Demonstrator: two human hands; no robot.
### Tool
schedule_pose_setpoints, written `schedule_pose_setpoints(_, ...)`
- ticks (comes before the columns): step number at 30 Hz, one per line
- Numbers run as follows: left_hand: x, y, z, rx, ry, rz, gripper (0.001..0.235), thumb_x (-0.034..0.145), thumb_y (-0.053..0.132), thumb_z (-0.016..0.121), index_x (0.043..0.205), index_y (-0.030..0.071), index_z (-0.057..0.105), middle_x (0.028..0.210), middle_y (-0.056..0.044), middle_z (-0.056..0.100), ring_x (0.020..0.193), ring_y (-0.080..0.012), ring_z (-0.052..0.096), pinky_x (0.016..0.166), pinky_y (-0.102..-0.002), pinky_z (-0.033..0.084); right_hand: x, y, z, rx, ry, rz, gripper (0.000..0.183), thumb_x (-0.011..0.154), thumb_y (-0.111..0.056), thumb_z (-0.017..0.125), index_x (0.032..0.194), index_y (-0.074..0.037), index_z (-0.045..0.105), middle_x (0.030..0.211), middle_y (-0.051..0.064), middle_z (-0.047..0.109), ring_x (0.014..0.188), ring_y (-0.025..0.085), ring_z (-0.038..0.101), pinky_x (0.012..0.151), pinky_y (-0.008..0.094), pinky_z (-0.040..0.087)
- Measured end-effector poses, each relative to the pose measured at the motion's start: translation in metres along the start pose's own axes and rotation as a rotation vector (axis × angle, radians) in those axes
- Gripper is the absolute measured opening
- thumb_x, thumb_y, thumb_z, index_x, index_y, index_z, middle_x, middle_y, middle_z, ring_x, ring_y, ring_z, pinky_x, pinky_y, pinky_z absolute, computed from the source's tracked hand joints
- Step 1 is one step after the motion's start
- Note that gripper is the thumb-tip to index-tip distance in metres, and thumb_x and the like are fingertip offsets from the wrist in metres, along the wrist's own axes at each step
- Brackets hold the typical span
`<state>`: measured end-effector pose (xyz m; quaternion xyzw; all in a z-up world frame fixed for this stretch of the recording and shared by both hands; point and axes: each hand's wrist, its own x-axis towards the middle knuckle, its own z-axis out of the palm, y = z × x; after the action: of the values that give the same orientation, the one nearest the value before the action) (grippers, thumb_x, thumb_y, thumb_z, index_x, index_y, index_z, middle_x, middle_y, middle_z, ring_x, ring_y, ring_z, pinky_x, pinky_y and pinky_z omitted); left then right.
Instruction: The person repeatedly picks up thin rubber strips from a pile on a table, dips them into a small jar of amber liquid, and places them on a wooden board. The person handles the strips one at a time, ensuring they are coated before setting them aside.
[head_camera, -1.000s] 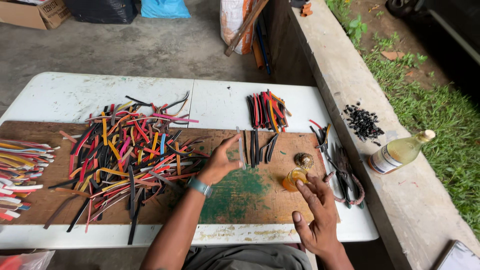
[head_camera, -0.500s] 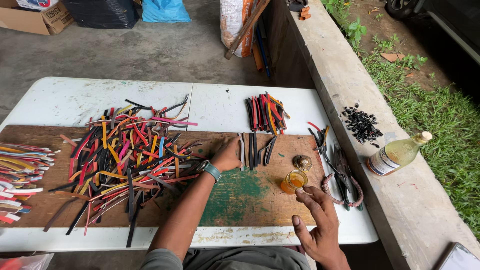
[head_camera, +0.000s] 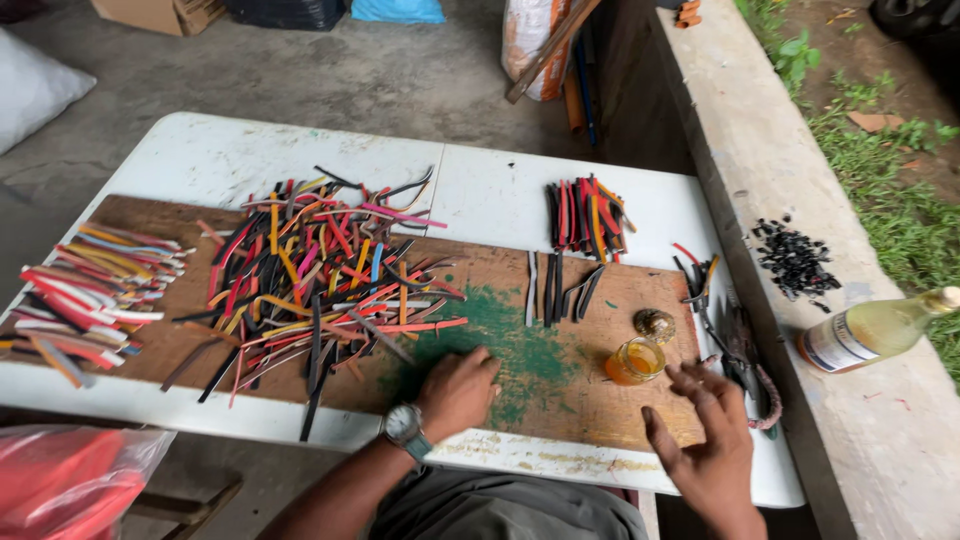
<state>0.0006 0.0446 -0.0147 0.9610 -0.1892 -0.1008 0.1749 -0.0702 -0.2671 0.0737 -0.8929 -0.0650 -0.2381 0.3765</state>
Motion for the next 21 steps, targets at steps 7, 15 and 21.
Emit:
schedule_pose_setpoints(7,0.035,-0.102,-0.064,0.333,0.55,-0.118,0.015,0.092,0.014,0.061,0.095,0.008,0.074,0.111,-0.011,0.07,0.089,-0.0347,0.067,0.089,-0.047,0.05,0.044,0.02,0.003,-0.419,-0.195,-0.169,0.053,0.063,-0.032,0.089,0.113,-0.018,0.076,0.126,0.011,0.062,0.11,0.033,0.057,0.092,0.047,0.045)
schedule_pose_setpoints(15,0.035,-0.119,-0.091,0.333,0.524,-0.027,0.012,0.09,0.005,0.062,0.096,0.005,0.072,0.101,-0.012,0.072,0.098,-0.0289,0.071,0.116,-0.049,0.042,0.073,0.022,0.022,-0.636,-0.62,0.009,0.058,0.069,-0.048,0.087,0.115,-0.015,0.078,0.133,0.008,0.054,0.118,0.029,0.045,0.1,0.042,0.035)
schedule_pose_setpoints(21,0.01,-0.087,-0.122,-0.062,0.927,0.123,0.011,0.099,0.004,0.066,0.108,-0.002,0.067,0.104,-0.018,0.073,0.095,-0.0344,0.071,0.09,-0.045,0.056,0.083,0.021,0.023,-0.729,-0.758,0.032,0.065,0.071,-0.057,0.087,0.114,-0.011,0.076,0.139,0.008,0.05,0.126,0.027,0.041,0.102,0.042,0.034)
